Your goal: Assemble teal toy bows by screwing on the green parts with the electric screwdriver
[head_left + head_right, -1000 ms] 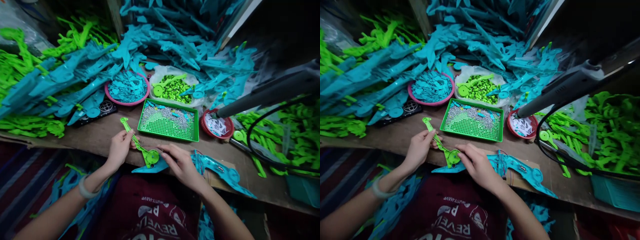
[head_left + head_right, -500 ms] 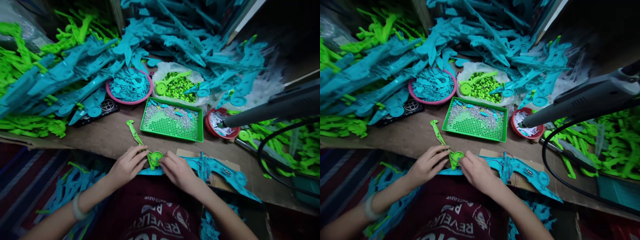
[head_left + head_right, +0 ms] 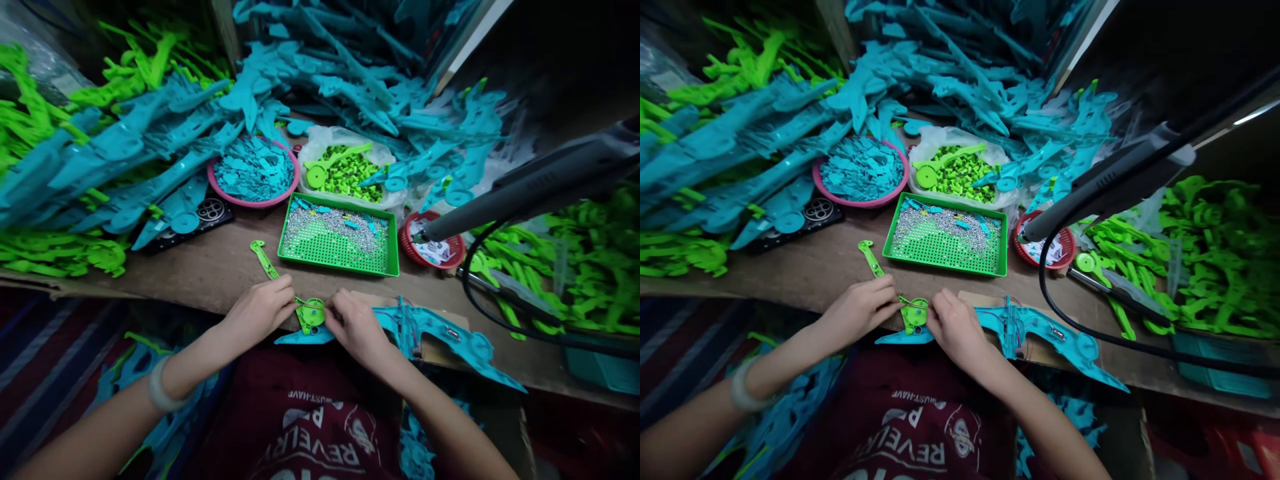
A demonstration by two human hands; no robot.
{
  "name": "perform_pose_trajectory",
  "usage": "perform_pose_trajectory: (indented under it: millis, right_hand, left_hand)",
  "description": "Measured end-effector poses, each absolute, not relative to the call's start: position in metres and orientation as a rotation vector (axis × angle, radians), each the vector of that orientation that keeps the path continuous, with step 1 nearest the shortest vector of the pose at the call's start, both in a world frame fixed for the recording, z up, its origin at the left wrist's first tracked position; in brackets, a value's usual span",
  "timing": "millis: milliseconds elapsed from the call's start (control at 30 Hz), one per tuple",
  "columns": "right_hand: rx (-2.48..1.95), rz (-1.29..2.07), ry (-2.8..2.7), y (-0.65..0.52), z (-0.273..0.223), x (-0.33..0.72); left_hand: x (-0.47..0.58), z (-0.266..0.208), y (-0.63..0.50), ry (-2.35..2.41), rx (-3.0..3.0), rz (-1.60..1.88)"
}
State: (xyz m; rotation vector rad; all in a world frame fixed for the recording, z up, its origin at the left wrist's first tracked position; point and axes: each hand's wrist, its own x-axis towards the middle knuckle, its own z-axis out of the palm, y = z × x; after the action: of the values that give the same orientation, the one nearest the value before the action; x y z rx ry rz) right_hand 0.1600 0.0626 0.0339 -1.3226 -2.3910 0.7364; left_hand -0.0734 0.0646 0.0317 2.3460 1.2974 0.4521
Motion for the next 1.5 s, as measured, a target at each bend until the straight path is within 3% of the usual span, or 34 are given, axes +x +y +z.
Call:
perform_pose_trajectory:
  millis: [267, 533, 767, 933, 1167, 1333, 1500]
  right_hand:
    - [-1.166, 1.032, -2.385, 0.065, 0.053, 0.163]
    - [-1.222, 0.636, -2.666, 0.055, 0.046, 0.159]
    - [-1.222, 0.759, -2.509, 0.06, 0.049, 0.171]
    - [-1.266, 0.811, -2.452, 0.067, 0.041, 0.178]
    - [-1.33, 0.648, -2.851, 0.069, 0.058, 0.172]
    - [-1.158, 0.917, -2.85, 0.08, 0.071, 0.186]
    - [-1.04, 1.145, -2.587, 0.089, 0.067, 0.209]
  left_hand:
    - [-0.07, 0.043, 0.079, 1.139, 2.436, 0.309]
    - [-0.069, 0.032, 0.069, 1.02, 2.734, 0.479]
    - [-0.07, 0.032, 0.068, 0.912, 2.868, 0.438]
    - [-0.054, 0.047, 0.057, 1.112, 2.768, 0.249]
    - [-0.01, 0.046, 0.029, 1.655, 2.673, 0.374]
    - [-0.006, 0.035, 0.029, 1.471, 2.577, 0.665]
    - [0.0, 0.035, 0.029, 1.406, 2.651, 0.515]
